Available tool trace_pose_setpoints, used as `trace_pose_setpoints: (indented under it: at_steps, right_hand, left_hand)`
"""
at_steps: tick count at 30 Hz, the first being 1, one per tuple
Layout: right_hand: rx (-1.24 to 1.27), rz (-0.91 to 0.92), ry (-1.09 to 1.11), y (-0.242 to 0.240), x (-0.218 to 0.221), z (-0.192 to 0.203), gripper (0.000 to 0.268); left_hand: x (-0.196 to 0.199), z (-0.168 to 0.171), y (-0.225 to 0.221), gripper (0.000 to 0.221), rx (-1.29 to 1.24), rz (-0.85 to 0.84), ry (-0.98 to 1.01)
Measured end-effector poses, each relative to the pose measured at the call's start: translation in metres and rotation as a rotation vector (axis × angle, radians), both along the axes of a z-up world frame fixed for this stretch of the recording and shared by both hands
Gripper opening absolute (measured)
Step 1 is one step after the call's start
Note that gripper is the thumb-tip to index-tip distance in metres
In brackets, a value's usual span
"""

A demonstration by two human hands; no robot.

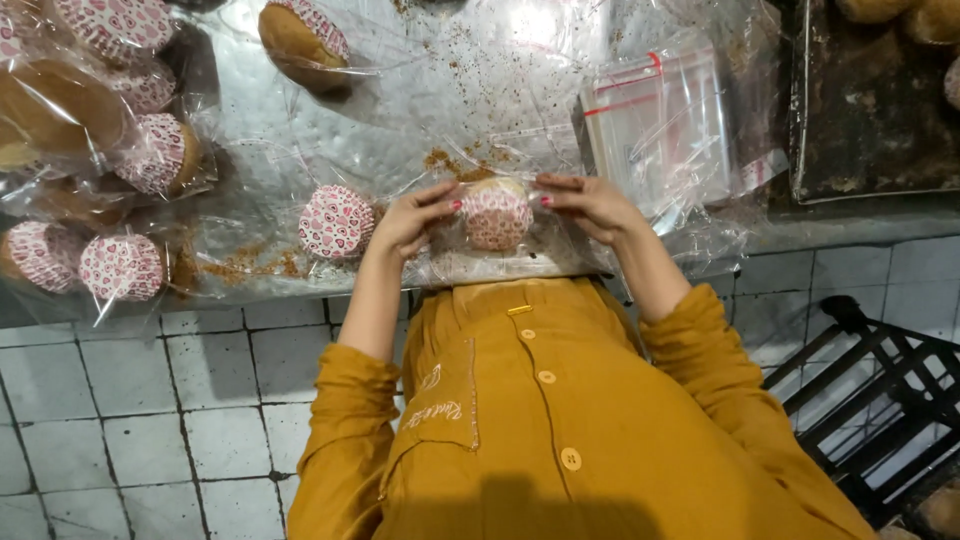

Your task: Wrapping individual buns in small plastic bags at a bakery packaging station

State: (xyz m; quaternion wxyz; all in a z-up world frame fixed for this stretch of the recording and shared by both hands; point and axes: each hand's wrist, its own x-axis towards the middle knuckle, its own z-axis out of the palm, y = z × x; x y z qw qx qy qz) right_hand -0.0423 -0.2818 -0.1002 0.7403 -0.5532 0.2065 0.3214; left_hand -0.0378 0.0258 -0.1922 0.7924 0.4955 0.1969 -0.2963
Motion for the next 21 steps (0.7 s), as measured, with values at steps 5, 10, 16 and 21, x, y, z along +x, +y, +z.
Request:
trace_pose_setpoints:
  at_steps: [5,10,16,21]
  right_hand:
    - [-0.017,-0.009,-0.162,0.006,0.018,-0.012,0.055]
    - [-0.307,0.071,-0.428,0.011,0.024,-0.082,0.052]
    - [-0.566,-0.009,-0.526,0.011,0.01,-0.111,0.04]
    - [-0.172,-0.086,-0.039,0.034,0.005,-0.06,0.066]
  left_hand:
    - [0.016,-0.019,0.005,0.064,0.178,0.106,-0.135]
    - [0.003,-0.075,-0.014,0.064,0.473,0.148,-0.373]
    - [-0.009,-0.033,-0.031,0.02,0.829,0.162,-0.571]
    - [-0.036,0.074,-0.052,0.013,0.865,0.245,-0.957]
